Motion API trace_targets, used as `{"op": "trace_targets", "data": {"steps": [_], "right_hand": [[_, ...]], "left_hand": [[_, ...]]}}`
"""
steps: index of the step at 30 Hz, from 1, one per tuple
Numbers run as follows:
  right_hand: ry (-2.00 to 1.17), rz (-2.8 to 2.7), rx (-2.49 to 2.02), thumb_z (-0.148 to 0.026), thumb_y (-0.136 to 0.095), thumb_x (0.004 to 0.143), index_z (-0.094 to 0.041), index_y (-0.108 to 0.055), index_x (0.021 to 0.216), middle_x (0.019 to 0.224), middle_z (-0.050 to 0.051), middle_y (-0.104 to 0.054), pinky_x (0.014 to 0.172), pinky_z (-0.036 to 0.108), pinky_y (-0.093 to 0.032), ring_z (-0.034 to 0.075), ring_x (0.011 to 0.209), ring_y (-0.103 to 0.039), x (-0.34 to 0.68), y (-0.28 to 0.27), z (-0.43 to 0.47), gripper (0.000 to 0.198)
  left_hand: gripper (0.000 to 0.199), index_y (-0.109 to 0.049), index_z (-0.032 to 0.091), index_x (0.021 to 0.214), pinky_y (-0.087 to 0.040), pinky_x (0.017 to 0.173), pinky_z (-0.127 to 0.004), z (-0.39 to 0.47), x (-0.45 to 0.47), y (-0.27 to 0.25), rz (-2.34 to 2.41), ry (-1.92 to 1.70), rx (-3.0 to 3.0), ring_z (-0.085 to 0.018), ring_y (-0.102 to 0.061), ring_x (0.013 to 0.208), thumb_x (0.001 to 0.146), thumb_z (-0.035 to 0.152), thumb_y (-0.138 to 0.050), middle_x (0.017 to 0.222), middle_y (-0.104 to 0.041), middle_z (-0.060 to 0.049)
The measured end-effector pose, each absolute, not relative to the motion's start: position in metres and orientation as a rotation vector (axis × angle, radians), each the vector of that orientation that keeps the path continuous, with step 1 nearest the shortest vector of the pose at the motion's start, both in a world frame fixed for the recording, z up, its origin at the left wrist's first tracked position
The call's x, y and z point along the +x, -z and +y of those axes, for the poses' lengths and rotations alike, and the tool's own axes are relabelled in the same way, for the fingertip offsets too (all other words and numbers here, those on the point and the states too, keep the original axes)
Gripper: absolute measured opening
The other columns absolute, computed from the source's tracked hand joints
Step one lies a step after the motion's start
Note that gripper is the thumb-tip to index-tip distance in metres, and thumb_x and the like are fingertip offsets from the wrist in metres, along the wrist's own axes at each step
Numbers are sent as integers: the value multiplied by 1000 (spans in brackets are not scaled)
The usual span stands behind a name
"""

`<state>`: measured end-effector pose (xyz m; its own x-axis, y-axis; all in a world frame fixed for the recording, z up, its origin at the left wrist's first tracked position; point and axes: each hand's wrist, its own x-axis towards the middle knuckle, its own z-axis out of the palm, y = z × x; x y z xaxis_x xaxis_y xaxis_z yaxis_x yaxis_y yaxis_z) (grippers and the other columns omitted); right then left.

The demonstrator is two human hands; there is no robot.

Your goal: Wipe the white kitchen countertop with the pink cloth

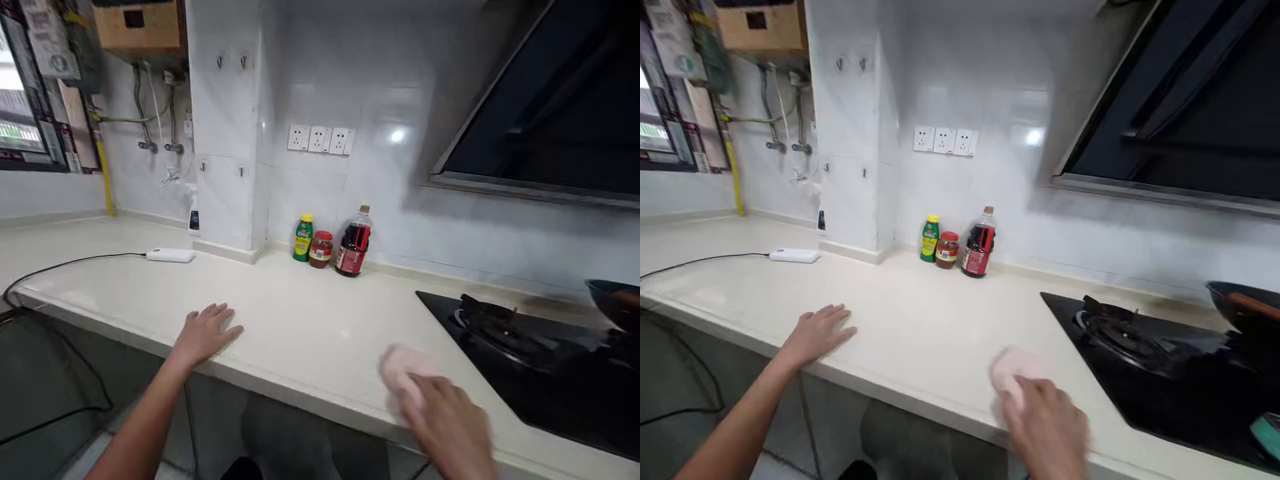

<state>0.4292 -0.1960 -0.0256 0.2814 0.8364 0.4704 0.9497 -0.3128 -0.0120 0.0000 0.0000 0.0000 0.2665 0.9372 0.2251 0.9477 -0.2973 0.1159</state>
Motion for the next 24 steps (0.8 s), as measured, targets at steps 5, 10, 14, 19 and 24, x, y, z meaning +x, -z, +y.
{"op": "trace_targets", "data": {"steps": [5, 10, 14, 19, 24], "right_hand": [[359, -2082, -1673, -45, -61, 99, -20, -61, 125, 126, 10, -60, 95, 46, -52, 24, 108, -59, 306, -2, -152, 36], [322, -2198, -1426, -46, -63, 98, -18, -57, 130, 131, 10, -56, 96, 49, -54, 26, 113, -58, 242, -5, -133, 43], [300, -2207, -1327, -44, -65, 97, -20, -56, 131, 136, 10, -53, 100, 51, -50, 28, 118, -54, 228, 0, -140, 42], [374, -2091, -1291, -16, -69, 75, -28, -58, 126, 144, 12, -46, 100, 56, -43, 35, 127, -46, 285, 37, -168, 54], [725, -1957, -1602, -34, -57, 85, -34, -54, 136, 144, 8, -52, 94, 55, -45, 35, 128, -50, 425, 74, -217, 50]], "left_hand": [[63, -55, 26, 144, -28, 117, -54, 2, 3, -1, -1840, 409, -2456, -32, -32, 150, 96, 64, -40, 160, -41, -5], [50, -59, 29, 140, -32, 114, -51, 8, 0, 3, -1810, 437, -2415, -28, -37, 148, 100, 53, -40, 156, -47, -4], [47, -60, 30, 138, -34, 112, -50, 11, -2, 5, -1782, 452, -2425, -26, -40, 146, 101, 49, -38, 155, -50, -4], [56, -58, 27, 140, -31, 114, -50, 11, -3, 3, -1843, 474, -2450, -27, -37, 148, 98, 57, -37, 156, -47, -4], [63, -57, 25, 143, -30, 116, -50, 7, -1, -1, -1871, 456, -2471, -28, -34, 149, 96, 62, -34, 158, -45, -4]]}}
